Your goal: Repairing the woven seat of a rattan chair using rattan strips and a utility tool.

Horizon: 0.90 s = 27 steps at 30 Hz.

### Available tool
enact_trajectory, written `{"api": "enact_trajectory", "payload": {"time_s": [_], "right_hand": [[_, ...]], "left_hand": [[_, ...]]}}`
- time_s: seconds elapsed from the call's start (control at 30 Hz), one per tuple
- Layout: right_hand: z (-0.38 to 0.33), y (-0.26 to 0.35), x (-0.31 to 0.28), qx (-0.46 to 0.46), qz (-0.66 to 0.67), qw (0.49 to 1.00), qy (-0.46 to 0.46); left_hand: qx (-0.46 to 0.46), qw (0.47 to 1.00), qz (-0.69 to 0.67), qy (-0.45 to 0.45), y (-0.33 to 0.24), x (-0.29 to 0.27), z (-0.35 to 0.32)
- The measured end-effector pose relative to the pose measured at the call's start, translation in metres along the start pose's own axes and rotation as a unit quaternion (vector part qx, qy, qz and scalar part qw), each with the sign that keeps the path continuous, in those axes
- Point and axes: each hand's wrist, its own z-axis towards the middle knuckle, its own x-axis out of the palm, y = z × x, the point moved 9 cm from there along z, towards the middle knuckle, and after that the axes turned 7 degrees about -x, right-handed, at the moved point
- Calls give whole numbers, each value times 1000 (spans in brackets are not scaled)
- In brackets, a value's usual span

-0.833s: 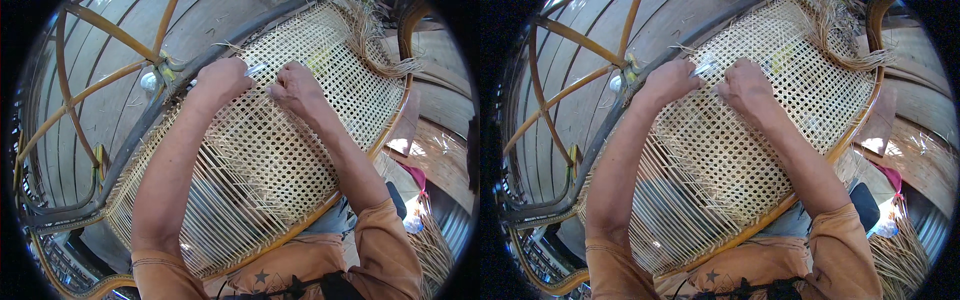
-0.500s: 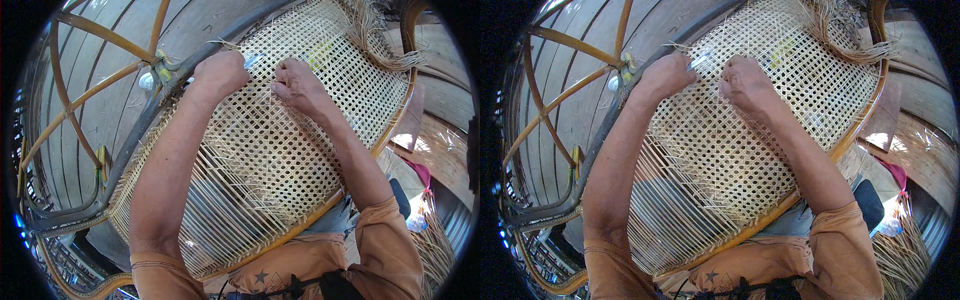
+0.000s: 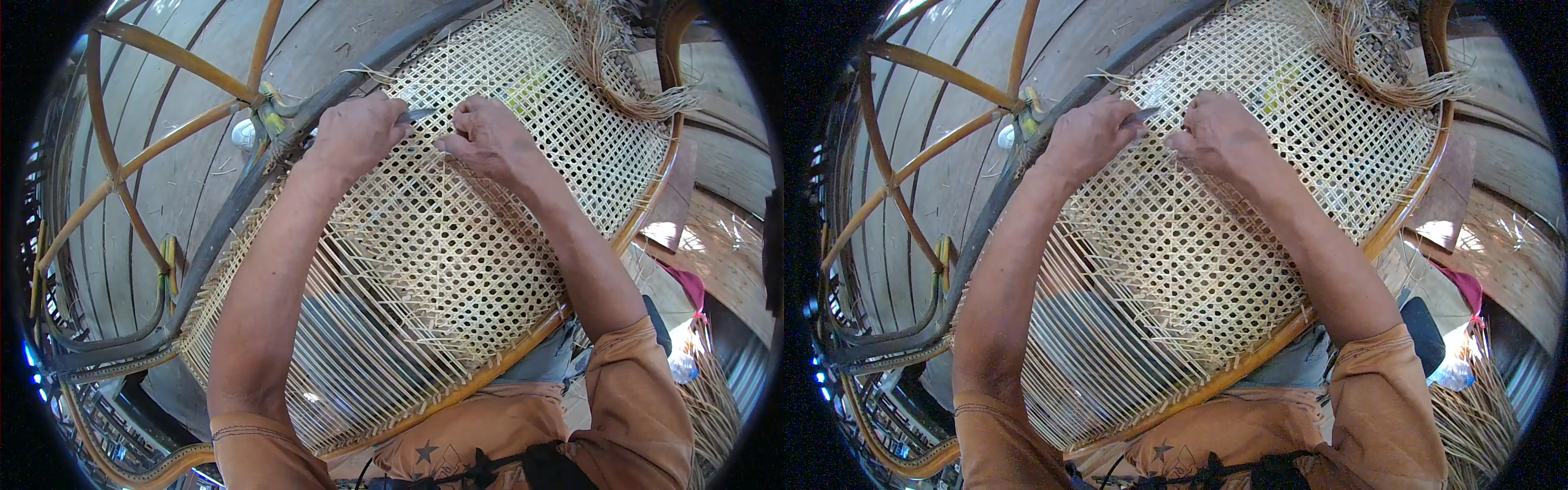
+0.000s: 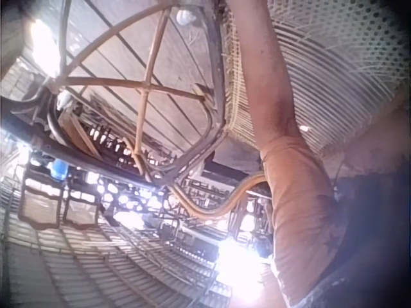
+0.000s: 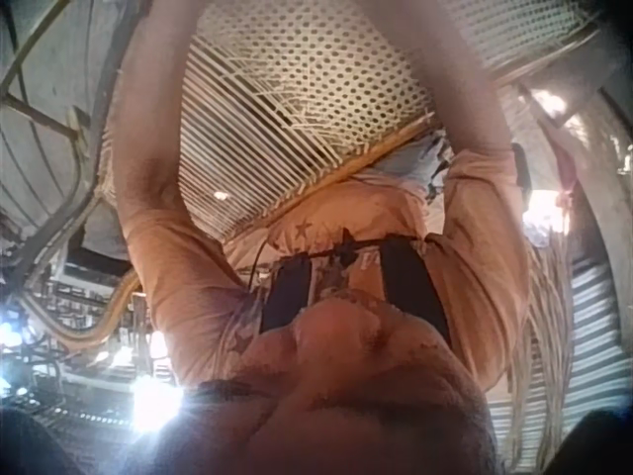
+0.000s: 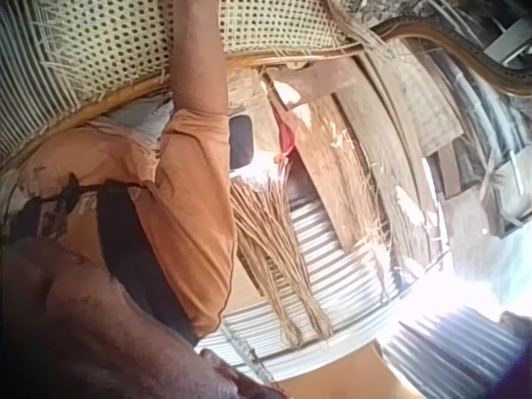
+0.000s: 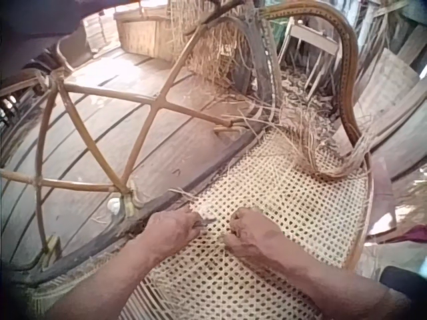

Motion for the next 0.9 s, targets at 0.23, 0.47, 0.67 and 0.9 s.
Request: {"api": "enact_trajectory", "payload": {"time_s": [0.23,0.47,0.67,0.9], "right_hand": [[-3,-7,6,-5,-59,996,-63],[-3,-15,12,22,27,999,-6],[-7,-14,4,-43,150,986,50],[-3,-9,2,-42,161,983,75]], "left_hand": [[-72,997,4,8,-2,-2,9],[-160,976,-12,150,8,19,28],[-164,968,-72,177,9,20,29],[-170,962,-97,191,20,32,25]]}}
